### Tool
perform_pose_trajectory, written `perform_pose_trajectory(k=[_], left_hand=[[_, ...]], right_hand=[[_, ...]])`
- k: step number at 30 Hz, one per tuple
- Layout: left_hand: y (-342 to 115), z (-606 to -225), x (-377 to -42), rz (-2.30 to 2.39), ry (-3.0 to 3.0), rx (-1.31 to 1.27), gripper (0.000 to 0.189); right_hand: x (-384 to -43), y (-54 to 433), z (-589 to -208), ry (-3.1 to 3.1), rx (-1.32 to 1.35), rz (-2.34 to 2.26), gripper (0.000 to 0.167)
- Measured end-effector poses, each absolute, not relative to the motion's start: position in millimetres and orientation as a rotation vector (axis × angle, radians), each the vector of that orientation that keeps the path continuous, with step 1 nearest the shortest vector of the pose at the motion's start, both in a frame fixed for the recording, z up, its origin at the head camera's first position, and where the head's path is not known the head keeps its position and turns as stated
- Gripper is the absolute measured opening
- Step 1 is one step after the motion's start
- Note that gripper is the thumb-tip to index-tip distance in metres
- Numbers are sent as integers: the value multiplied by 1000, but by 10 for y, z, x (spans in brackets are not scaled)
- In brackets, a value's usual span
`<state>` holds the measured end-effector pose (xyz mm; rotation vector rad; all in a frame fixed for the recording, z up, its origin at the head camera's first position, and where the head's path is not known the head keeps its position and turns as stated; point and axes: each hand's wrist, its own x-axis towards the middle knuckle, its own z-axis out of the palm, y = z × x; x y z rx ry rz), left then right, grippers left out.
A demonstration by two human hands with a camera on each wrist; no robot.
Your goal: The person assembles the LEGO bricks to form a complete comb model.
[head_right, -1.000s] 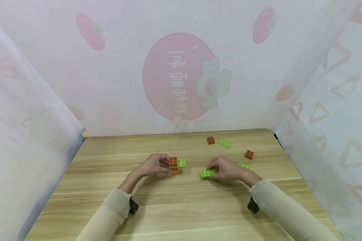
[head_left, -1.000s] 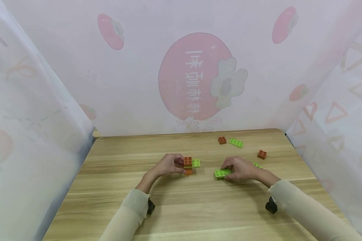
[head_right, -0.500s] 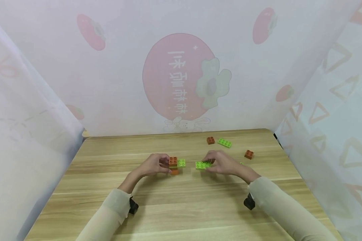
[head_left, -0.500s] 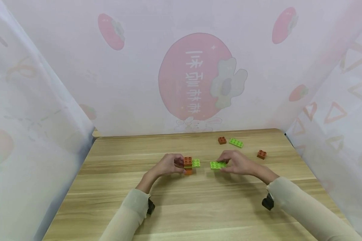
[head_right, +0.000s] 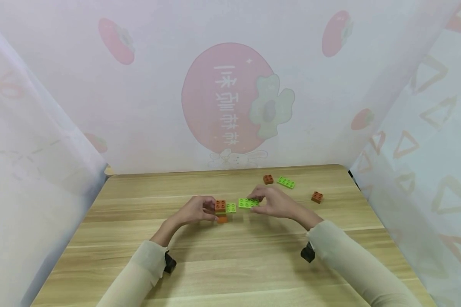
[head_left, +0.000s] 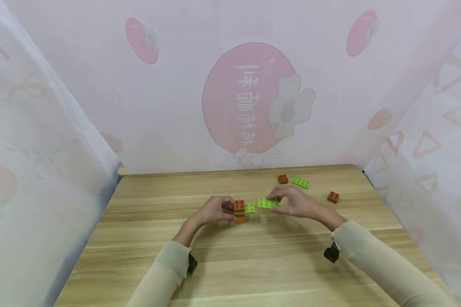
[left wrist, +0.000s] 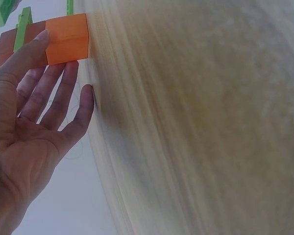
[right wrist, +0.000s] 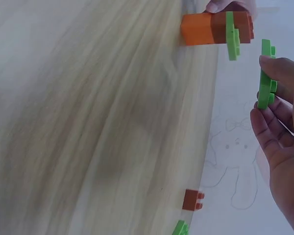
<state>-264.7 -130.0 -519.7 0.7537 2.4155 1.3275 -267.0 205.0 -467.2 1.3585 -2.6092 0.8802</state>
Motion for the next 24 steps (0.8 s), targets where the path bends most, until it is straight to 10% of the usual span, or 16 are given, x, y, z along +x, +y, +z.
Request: perform_pose_trajectory(k=[24], left_hand=[[-1291,-5189,-2641,1295,2451,748,27]], right_hand=[[-2722,1640,-4575,-2572,1393,988,34]])
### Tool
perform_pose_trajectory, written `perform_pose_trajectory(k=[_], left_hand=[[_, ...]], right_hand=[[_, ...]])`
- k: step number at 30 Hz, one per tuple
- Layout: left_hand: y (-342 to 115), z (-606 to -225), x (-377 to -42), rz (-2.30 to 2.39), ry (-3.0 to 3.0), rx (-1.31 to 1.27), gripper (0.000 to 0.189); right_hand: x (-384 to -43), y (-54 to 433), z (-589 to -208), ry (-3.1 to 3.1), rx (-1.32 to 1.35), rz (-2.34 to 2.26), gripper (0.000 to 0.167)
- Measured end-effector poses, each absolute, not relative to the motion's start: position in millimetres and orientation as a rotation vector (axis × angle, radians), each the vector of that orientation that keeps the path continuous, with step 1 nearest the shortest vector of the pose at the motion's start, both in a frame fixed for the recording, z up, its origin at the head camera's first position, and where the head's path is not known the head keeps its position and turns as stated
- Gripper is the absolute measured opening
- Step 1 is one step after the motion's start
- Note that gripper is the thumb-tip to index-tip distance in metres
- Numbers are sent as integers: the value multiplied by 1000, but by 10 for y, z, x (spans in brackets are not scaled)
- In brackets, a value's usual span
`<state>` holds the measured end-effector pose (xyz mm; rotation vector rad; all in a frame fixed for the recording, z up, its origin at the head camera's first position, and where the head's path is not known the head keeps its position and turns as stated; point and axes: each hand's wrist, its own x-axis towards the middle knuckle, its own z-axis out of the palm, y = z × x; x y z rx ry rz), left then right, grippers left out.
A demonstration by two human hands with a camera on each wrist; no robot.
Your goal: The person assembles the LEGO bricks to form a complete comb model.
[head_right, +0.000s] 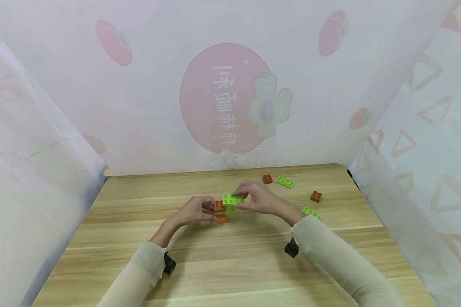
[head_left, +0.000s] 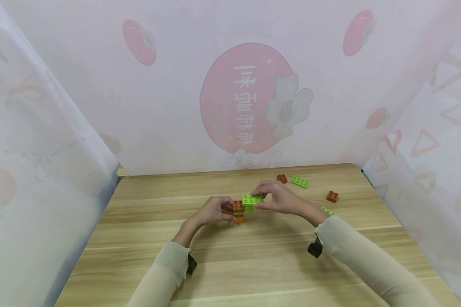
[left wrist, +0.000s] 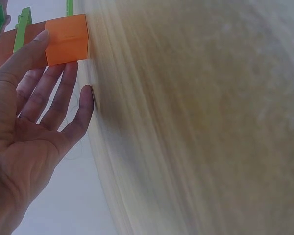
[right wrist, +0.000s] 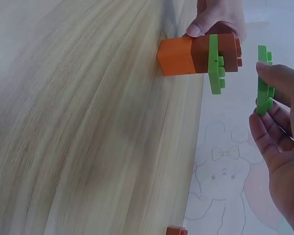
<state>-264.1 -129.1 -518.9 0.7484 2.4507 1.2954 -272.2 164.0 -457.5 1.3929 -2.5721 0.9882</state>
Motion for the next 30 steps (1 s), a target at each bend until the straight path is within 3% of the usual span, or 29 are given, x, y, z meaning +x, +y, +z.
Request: perform_pose_trajectory(k=[30], left_hand=[[-1289,-5186,-2642,1290,2450,744,26]], right_hand=[[-2794,1357,-4648,-2609,1437,933,32]])
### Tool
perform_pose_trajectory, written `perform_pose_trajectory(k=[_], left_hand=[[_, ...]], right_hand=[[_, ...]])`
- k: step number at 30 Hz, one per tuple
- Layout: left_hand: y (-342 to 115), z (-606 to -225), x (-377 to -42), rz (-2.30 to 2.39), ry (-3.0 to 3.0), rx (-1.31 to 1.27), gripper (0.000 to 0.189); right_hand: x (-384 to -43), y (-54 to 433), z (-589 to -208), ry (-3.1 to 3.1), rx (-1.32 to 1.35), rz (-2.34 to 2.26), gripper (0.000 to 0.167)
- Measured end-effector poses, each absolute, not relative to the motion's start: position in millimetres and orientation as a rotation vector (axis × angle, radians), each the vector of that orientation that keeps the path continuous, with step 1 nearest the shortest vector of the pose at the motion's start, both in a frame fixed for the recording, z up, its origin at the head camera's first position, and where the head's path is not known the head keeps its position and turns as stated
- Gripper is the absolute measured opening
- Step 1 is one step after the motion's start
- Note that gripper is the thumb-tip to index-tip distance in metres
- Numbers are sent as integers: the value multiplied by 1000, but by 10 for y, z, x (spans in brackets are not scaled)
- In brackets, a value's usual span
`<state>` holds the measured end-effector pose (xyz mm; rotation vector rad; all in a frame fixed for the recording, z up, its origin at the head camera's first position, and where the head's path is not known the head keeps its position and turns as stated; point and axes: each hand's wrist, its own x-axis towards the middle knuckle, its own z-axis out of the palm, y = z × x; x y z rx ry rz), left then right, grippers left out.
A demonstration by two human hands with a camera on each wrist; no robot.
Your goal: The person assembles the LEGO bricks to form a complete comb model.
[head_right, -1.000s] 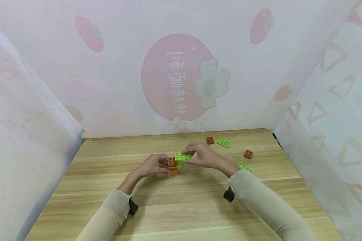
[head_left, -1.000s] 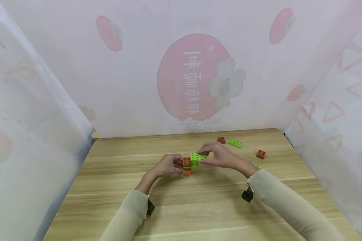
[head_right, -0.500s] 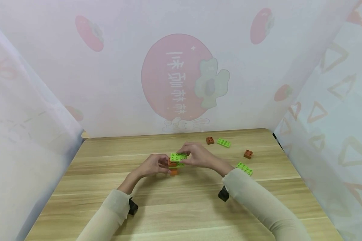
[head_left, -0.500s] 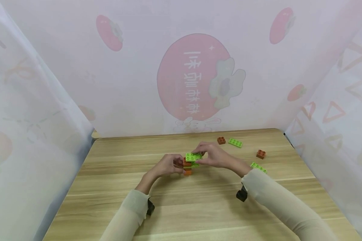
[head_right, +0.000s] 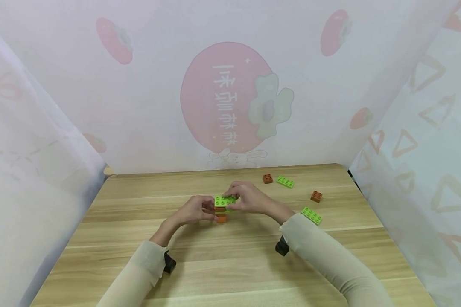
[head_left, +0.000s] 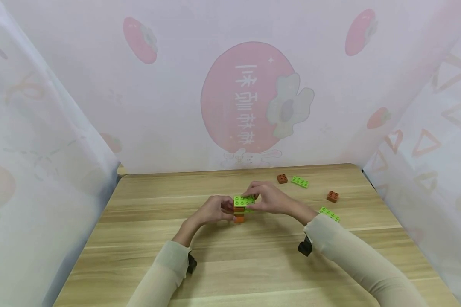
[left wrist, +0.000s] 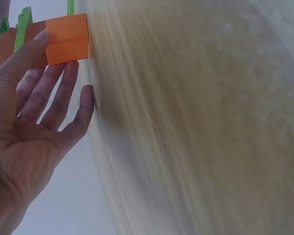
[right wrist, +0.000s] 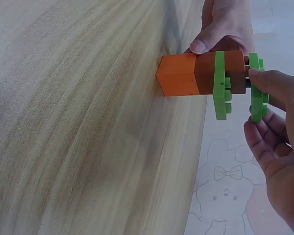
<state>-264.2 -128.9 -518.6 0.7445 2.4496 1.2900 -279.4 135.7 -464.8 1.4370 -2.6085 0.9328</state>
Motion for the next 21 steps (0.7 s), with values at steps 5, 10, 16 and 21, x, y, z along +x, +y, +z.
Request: perform_pose_trajectory(k=[5,10,16,21], left_hand=[[-1294,-5190,-2648,1312,2411,750,29],[-1295,-5193,-2646,1311,2422,745,29],[-1297,-5194,-2644,1320,2414,753,29],[-1297,-5190,-2648,1315,2425,757,26]], right_hand=[[-2792,1343,-4644,-2626,1443,918,33],[-2797,1320,-4641,-2644,1452,915,34],[-2801,1304,-4615,-2631,1464,882,35],[-2801,1278,-4622,-2605,1449,880,32]])
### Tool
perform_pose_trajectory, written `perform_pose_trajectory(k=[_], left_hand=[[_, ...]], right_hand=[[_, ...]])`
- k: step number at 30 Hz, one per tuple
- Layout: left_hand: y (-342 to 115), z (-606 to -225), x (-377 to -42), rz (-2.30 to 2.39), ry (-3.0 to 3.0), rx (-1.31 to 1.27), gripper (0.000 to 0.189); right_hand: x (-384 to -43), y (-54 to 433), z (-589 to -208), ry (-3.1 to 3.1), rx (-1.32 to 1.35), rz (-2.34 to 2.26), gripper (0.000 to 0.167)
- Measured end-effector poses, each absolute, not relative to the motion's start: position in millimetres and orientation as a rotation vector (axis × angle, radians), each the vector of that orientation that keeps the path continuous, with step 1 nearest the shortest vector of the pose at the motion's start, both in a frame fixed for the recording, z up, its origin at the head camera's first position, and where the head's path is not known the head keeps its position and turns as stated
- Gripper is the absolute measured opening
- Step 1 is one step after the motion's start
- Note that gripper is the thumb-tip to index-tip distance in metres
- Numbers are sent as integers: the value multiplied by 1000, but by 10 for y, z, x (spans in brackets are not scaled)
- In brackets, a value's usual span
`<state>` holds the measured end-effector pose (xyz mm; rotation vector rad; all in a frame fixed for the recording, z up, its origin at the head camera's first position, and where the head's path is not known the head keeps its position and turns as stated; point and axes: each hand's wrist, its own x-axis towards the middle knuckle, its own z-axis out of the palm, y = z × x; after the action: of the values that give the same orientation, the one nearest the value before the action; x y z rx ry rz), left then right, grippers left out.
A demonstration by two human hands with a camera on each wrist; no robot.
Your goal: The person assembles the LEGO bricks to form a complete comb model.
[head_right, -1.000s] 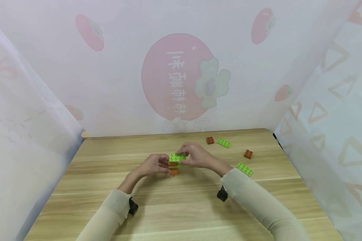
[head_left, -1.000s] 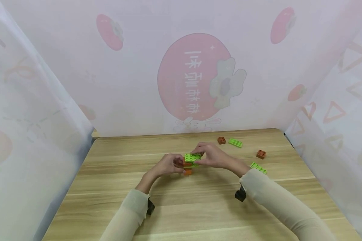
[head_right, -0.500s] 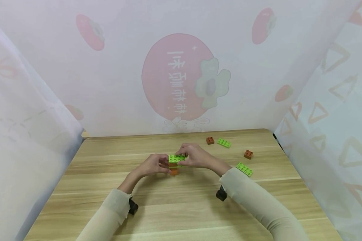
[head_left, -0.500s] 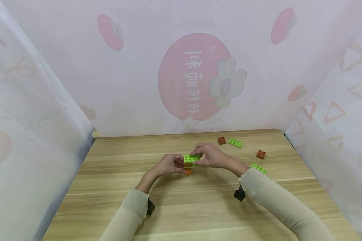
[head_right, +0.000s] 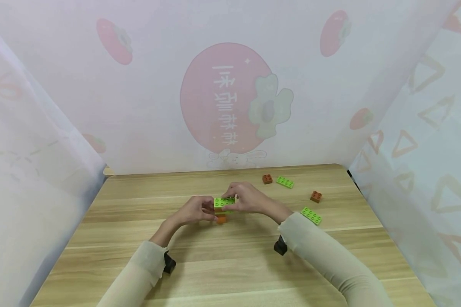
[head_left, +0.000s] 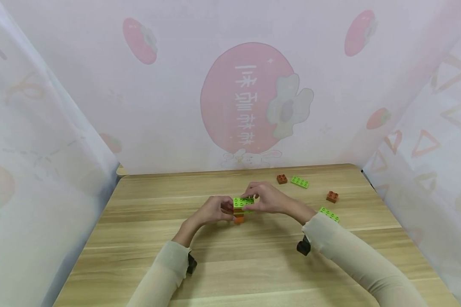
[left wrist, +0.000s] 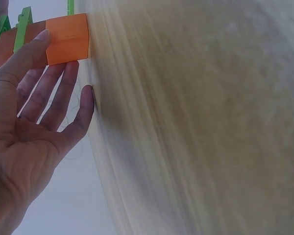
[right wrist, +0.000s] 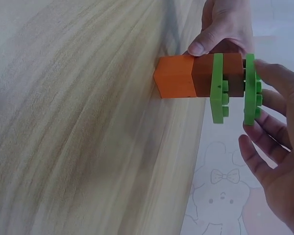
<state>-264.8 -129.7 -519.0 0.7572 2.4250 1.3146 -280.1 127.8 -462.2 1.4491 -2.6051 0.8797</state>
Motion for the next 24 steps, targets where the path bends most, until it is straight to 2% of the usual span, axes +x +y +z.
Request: perform_pose_trajectory(k=[9,24], left_hand=[[-1289,-5186,-2654,1315,2428,771,25],[-1301,-5189,-2651,1311,2428,780,22]], right_hand=[[-2796,1238,-4646,-2584,1409,921,25],[-2808,1182,-4572,-2643,1436,948,25]])
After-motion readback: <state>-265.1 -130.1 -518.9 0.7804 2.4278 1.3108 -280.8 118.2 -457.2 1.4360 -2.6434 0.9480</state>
